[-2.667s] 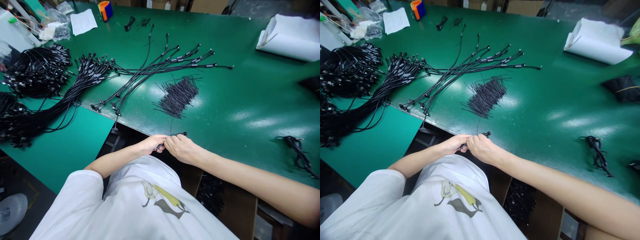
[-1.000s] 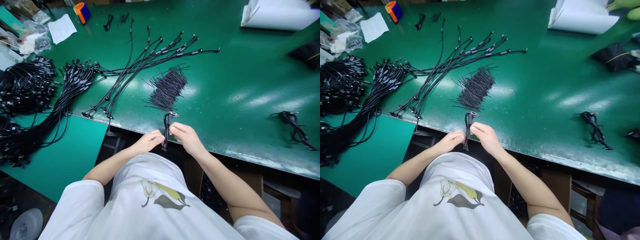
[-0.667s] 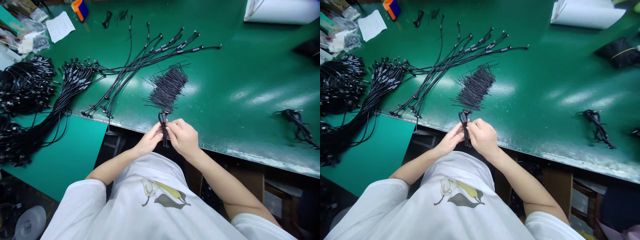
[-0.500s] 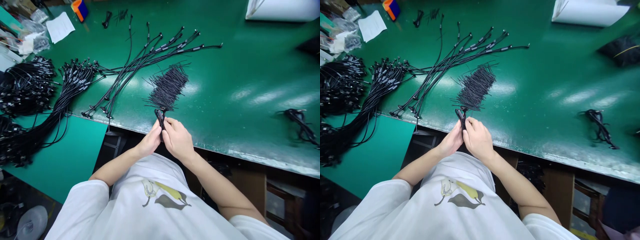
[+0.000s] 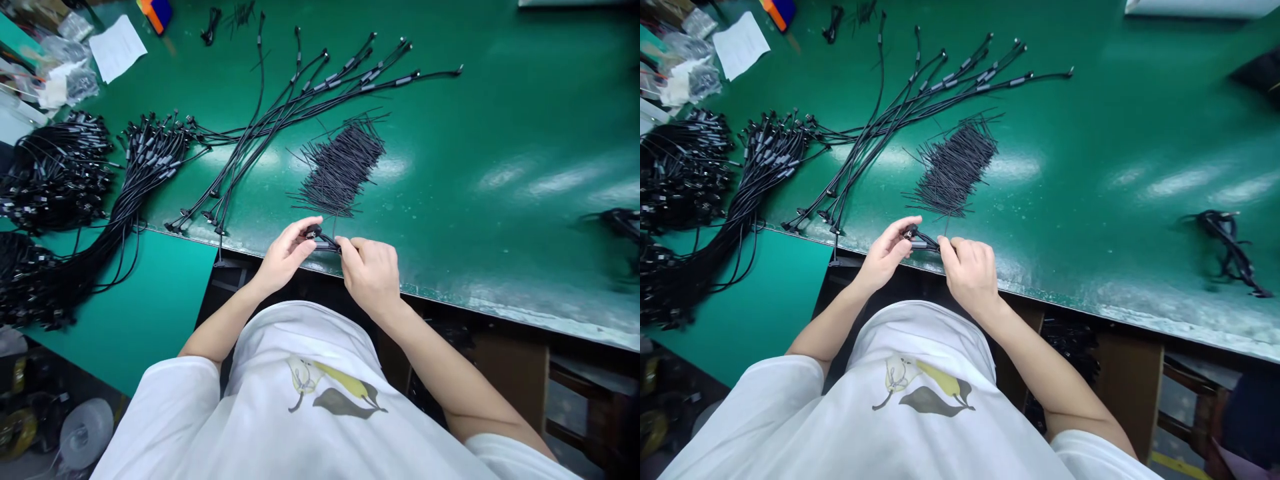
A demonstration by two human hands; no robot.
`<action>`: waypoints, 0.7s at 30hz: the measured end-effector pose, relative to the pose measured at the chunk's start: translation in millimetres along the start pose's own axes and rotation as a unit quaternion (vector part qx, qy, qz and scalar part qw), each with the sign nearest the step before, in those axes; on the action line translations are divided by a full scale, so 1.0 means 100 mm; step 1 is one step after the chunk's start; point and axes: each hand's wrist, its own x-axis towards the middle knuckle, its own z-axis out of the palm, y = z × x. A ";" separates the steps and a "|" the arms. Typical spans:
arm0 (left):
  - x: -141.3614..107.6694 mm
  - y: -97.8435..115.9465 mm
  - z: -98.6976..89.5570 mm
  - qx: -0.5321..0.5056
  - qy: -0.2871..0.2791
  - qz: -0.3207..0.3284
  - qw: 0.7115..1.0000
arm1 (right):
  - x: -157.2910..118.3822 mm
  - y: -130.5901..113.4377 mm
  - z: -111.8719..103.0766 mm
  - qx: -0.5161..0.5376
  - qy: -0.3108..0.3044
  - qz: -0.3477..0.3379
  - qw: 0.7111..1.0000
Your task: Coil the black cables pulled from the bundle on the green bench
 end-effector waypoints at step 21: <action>0.20 -0.07 0.24 0.438 0.112 0.156 0.878 | 0.09 0.24 0.08 0.064 -0.117 -0.027 0.991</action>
